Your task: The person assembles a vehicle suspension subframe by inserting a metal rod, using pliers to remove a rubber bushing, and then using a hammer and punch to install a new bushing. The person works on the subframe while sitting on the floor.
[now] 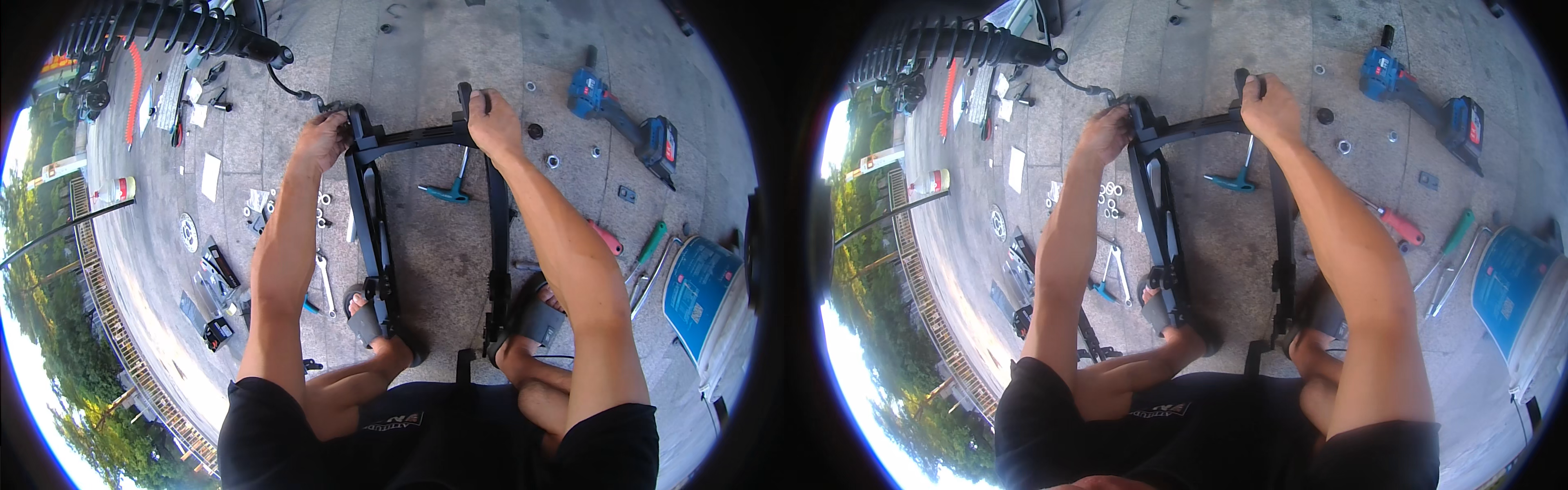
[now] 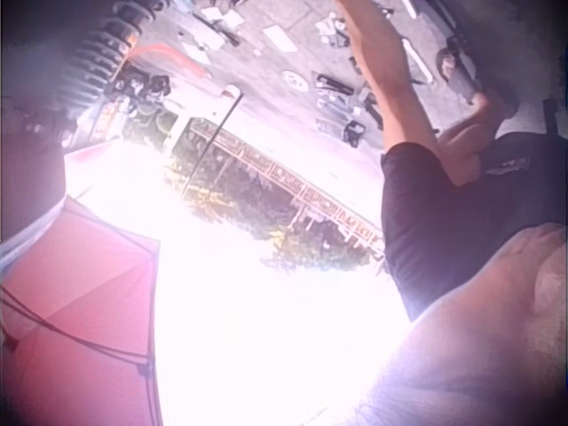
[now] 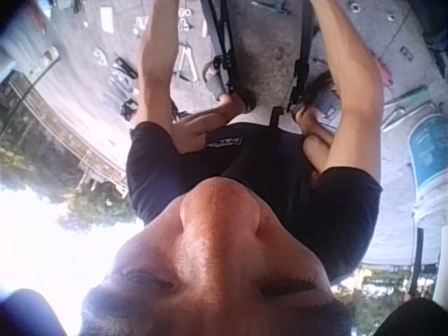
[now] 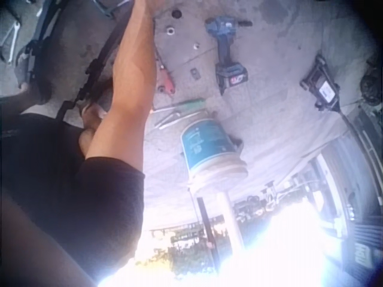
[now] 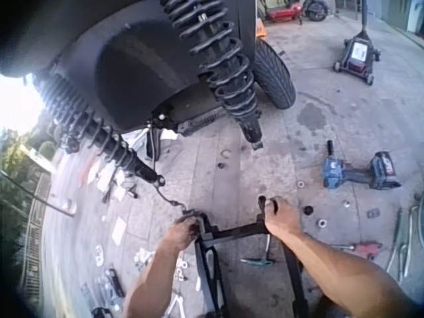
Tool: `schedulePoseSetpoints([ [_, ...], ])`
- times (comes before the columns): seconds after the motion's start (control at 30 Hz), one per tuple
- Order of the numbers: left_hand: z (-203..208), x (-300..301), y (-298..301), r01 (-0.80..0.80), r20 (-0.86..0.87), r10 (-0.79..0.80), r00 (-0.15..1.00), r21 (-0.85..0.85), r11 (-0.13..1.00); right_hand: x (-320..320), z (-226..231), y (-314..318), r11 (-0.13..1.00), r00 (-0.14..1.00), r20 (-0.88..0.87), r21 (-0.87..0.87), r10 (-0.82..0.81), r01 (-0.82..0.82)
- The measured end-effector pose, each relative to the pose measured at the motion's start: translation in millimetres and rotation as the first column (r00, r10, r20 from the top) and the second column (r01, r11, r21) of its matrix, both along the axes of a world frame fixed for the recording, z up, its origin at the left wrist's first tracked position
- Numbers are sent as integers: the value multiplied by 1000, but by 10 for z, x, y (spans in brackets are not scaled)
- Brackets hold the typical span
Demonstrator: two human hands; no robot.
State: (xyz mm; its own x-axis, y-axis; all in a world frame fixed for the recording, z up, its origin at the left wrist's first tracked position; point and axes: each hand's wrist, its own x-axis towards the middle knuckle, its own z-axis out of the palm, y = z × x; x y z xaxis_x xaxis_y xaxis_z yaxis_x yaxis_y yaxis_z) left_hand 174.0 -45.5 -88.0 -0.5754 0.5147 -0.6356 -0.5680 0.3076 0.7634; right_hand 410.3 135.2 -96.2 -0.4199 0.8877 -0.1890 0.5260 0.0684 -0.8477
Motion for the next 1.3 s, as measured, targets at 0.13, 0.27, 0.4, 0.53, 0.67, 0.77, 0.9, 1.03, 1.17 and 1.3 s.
schedulePoseSetpoints([
  [0.13, 52, -23, -1, 84, -1, -84, 996, -12, 996, 3, 7, 2, 1000, 1000, -6, 19, 5, -5],
  [0.27, 87, 67, -21, 50, -49, -49, 998, 16, 999, 1, 19, -4, 1000, 1000, 0, 28, 8, -8],
  [0.4, 28, 164, -33, 4, -134, -2, 991, 13, 1000, -9, 30, -11, 999, 1000, -2, 43, 11, -11],
  [0.53, -17, 120, -99, 19, -53, -15, 998, 67, 998, -9, 6, -14, 997, 997, 74, 69, 15, -20],
  [0.67, -63, 84, -145, 22, 9, -23, 1000, 107, 994, -19, -38, 0, 996, 995, 95, 83, 26, -34],
  [0.77, -113, 104, -151, -118, 113, 100, 989, 167, 979, -26, -48, 0, 996, 997, 72, 85, 25, -31],
  [0.9, -136, 96, -213, -184, 151, 162, 975, 145, 972, -17, -18, -6, 996, 998, 33, 69, 49, -51],
  [1.03, -202, 103, -206, -122, 122, 99, 988, 206, 971, -45, -18, -7, 999, 997, 80, 40, 20, -23],
  [1.17, -267, 96, -141, -16, 8, 15, 1000, 153, 988, -50, -49, -12, 998, 996, 89, 56, 6, -11],
  [1.3, -217, 93, -144, 85, -170, -78, 982, 33, 996, -38, -54, -11, 999, 994, 106, 39, 7, -12],
])
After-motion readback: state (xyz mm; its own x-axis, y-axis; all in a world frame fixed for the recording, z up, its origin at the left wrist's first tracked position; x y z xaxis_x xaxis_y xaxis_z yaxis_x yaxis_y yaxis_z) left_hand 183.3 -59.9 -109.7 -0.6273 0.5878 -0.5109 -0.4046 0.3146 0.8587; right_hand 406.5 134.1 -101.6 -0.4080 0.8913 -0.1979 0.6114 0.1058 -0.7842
